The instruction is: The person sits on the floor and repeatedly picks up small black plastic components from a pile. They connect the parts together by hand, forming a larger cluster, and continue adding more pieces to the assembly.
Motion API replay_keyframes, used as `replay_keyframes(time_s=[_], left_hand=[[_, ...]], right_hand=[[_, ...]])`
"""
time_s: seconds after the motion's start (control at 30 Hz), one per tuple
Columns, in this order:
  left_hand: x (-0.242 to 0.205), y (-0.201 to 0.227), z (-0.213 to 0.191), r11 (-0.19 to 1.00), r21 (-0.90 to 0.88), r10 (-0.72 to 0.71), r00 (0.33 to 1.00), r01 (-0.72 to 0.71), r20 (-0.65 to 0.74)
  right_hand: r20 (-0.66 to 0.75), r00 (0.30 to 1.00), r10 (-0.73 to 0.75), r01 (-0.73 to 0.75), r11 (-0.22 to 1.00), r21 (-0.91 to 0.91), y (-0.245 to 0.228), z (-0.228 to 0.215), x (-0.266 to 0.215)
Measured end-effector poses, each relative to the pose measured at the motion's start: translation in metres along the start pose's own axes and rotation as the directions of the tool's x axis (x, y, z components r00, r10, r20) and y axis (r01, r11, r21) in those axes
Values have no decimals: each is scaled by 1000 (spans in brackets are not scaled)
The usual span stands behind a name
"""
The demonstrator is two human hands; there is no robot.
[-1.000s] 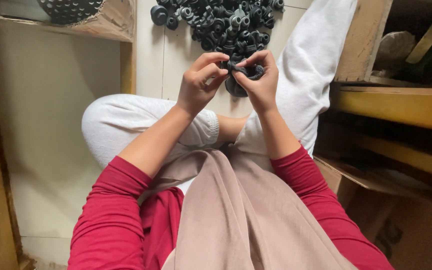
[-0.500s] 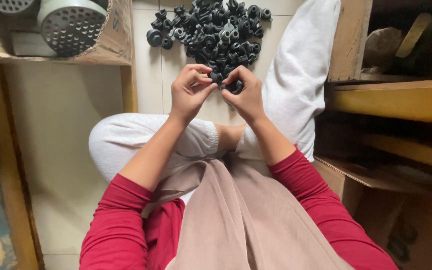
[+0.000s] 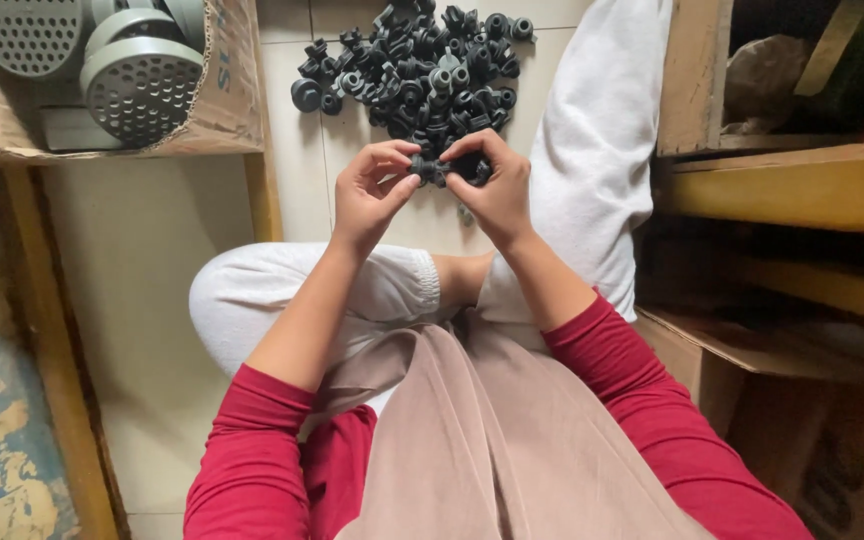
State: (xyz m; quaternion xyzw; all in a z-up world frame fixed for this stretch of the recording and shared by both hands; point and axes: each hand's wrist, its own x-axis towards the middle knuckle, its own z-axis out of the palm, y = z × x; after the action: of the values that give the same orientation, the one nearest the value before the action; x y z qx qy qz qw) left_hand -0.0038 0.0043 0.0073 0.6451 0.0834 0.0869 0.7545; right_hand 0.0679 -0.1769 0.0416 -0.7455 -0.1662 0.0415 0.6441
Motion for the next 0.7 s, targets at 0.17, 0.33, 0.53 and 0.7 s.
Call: replay_keyframes(time_s=[0.17, 0.33, 0.53, 0.7], left_hand=[[0, 5, 6, 997, 78, 25, 1000, -24, -13], [-1, -21, -7, 993, 36, -111, 993, 113, -45], [-1, -3, -1, 994, 23, -106, 994, 106, -4], [1, 2, 7, 994, 98, -41, 999, 41, 5]], right_hand=[[42, 999, -11, 12, 999, -42, 2, 0, -1], [109, 980, -164, 181, 968, -174, 17, 4, -4], [44, 998, 38, -37, 999, -21, 15, 4, -6], [101, 721, 686, -569, 503, 651, 91, 10, -12]])
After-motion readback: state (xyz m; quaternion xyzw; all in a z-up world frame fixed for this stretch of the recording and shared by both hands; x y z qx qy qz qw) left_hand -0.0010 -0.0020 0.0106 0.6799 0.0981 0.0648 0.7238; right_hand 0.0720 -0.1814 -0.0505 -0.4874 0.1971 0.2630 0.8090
